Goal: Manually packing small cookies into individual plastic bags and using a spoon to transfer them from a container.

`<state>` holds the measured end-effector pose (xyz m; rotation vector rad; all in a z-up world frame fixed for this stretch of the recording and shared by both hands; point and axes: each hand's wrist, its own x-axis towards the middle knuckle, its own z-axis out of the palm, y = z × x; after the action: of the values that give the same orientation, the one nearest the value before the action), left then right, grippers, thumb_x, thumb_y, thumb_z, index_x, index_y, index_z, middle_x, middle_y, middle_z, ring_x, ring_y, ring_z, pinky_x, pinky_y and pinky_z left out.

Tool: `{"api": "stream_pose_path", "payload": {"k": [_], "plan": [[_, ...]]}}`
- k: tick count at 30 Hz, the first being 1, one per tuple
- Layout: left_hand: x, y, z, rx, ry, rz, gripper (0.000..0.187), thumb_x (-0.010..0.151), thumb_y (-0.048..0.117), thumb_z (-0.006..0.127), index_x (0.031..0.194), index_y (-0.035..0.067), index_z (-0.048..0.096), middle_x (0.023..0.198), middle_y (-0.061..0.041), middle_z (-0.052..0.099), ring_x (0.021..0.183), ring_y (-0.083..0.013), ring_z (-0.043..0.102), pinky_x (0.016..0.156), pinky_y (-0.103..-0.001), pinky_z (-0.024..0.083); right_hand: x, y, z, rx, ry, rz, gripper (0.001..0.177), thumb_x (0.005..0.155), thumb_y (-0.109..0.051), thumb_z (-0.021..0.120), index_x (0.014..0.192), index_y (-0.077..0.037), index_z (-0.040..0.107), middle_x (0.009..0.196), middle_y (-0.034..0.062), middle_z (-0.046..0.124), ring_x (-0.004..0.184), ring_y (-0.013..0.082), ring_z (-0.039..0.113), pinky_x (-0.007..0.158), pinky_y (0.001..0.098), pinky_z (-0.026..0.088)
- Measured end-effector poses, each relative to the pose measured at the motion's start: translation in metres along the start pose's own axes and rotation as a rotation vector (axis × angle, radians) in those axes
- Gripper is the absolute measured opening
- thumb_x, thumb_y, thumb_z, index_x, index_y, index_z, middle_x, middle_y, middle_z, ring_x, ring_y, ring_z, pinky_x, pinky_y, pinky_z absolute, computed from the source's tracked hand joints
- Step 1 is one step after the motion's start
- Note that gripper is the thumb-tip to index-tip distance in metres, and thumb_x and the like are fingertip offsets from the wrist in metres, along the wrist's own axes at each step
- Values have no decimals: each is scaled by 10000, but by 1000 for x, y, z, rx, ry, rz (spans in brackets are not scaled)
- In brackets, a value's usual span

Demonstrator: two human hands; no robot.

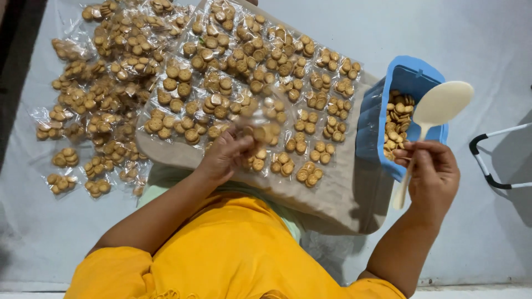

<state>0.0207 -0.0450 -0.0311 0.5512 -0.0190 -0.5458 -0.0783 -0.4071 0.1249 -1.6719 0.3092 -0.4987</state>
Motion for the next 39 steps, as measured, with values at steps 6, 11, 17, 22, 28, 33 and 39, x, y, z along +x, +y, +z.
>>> {"api": "stream_pose_path", "payload": {"k": [6,11,17,22,28,33,39], "plan": [[4,1,-8,-16,120,14,346,903,-24,693,1222,100,637,1087,-73,685,890,-146,677,815,-250,570,16,25,-58,84,-6,-84,443,989,95,448,1380,-60,586,1258,99,685,1225,209,714,1075,292,639],[2,0,-5,20,132,-34,274,904,3,687,1147,126,649,1081,-73,723,956,-199,711,824,-312,608,24,45,-55,-481,123,-283,279,1004,-6,644,1271,-1,563,1131,159,632,1046,237,624,971,348,536],[3,-2,-5,-27,127,-72,133,972,88,668,1097,123,642,1056,-55,725,934,-164,717,806,-294,629,27,52,-29,-741,120,-169,355,1153,-169,398,1052,22,681,989,157,674,923,253,635,853,374,509],[-1,7,5,-1,134,-71,254,976,81,639,1229,80,610,1088,-59,695,963,-157,705,873,-301,619,26,45,-14,-767,26,-13,352,1121,-182,463,1122,37,739,1051,164,751,981,258,714,854,348,537],[0,3,-3,-6,152,-85,163,975,89,650,1136,112,653,1111,-79,707,923,-176,700,759,-269,613,23,37,-22,-534,106,-6,402,1119,-166,373,1032,22,718,1004,140,721,966,202,694,956,313,545],[2,-4,-12,-42,138,-82,140,984,70,644,1121,94,653,1142,-97,706,989,-190,707,822,-313,627,19,37,-21,-721,64,-34,367,1141,-151,451,1106,50,756,1025,175,751,872,231,698,806,305,555],[1,-2,-10,49,163,-77,304,965,65,642,1269,73,639,1199,-112,714,985,-197,718,834,-327,639,13,31,-24,-710,42,-18,361,1135,-131,434,1102,46,746,1038,181,750,868,234,696,774,296,548]]}}
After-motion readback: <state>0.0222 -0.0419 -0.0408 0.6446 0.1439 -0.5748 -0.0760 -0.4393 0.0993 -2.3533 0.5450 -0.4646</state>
